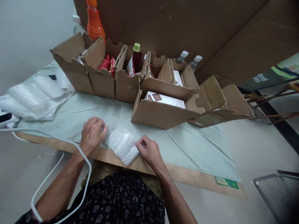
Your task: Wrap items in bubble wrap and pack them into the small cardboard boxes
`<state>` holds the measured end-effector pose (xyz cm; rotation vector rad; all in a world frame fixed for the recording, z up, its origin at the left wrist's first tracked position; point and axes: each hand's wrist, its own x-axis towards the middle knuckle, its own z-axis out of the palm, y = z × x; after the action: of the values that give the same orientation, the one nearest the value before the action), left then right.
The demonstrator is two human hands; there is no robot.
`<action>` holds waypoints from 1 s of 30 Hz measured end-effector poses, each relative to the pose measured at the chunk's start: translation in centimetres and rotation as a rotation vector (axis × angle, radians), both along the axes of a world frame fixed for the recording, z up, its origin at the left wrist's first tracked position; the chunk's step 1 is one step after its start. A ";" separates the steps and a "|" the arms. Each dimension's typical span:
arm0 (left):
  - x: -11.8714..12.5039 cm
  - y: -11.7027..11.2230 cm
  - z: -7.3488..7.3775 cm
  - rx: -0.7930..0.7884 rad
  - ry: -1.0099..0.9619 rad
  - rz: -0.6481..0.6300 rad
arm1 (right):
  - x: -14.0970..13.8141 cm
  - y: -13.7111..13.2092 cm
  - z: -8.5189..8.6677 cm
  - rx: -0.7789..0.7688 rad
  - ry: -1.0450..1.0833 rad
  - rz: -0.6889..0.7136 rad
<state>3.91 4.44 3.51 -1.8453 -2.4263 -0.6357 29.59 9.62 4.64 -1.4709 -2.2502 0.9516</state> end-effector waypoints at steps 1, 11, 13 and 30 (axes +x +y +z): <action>-0.5 1.0 0.4 0.038 0.013 0.017 | -0.6 -0.1 -0.1 -0.028 0.053 -0.011; 1.6 -2.4 0.1 0.239 -0.130 -0.297 | -2.9 -0.4 -1.3 -0.040 0.075 -0.062; 3.7 -5.2 -0.3 0.221 -0.162 -0.450 | -2.9 -0.3 -1.4 -0.042 0.071 -0.046; 4.9 -4.2 -2.7 0.253 -0.256 -0.176 | -1.9 -0.1 -1.7 0.149 0.124 0.165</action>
<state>8.79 0.22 0.76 -1.9883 -2.2009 -1.1987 27.67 9.54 2.95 -1.1469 -2.3237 0.8732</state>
